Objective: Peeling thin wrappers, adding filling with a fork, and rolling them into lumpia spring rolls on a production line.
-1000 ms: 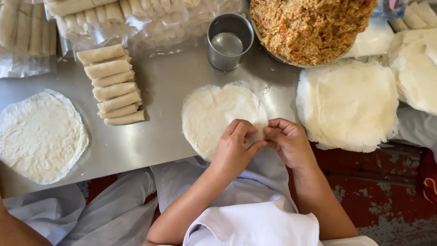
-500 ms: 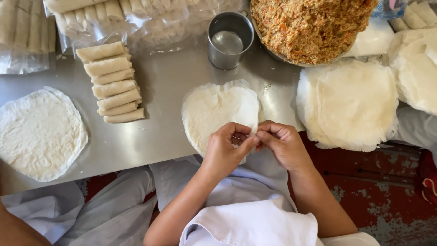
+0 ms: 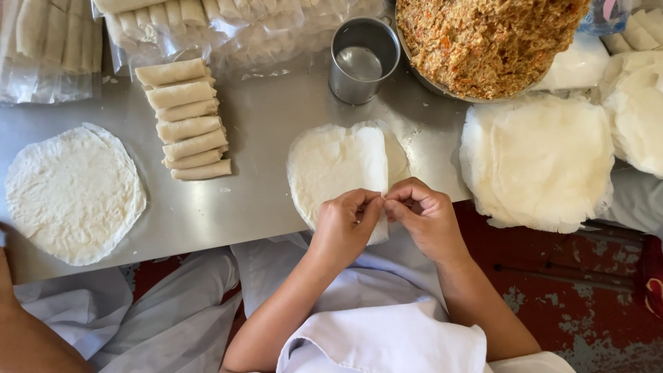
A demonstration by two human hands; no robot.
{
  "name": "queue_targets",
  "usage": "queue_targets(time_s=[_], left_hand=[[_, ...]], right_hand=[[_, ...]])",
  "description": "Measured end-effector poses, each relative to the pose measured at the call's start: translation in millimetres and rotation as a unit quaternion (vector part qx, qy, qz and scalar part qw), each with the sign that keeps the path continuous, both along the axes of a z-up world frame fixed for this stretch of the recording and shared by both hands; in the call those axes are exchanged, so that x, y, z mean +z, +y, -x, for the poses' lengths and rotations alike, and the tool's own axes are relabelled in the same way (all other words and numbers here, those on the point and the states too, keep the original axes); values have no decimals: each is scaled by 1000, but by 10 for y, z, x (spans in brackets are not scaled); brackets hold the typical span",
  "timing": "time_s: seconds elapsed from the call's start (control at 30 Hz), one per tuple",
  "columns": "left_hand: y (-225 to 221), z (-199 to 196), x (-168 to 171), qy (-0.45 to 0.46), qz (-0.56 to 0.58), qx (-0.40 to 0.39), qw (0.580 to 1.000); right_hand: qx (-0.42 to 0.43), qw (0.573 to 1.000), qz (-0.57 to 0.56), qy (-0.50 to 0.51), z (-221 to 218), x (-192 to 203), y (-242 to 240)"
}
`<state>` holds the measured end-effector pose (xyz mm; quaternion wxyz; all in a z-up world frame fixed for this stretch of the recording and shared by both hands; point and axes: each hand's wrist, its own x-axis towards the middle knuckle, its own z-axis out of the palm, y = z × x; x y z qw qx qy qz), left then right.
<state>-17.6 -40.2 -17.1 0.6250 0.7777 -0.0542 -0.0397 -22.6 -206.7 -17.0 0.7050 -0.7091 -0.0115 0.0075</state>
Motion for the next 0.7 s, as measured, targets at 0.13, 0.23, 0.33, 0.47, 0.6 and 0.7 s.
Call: queue_targets(time_s=[0.13,0.23,0.33,0.47,0.6,0.7], left_hand=[[127,-62,57,-25,-54,-22,998],[197,-109,147,-36,-62,4,997],[111,-77,204,-49,-44,1,998],[265,-174,87,-42,-43,-27,998],[392,-232,368,13,-13,-54,998],[203,-148,345,-14,-84,-102,991]], right_hand=[[9,1000,10,3,14,-50,-60],[-9,1000,-10,21,17,-49,-67],[-18,998,-16,49,16,-4,63],[-31,999,9,33,-20,53,-13],[-66,996,49,24,18,-148,-89],[-23,999,25,3,10,77,266]])
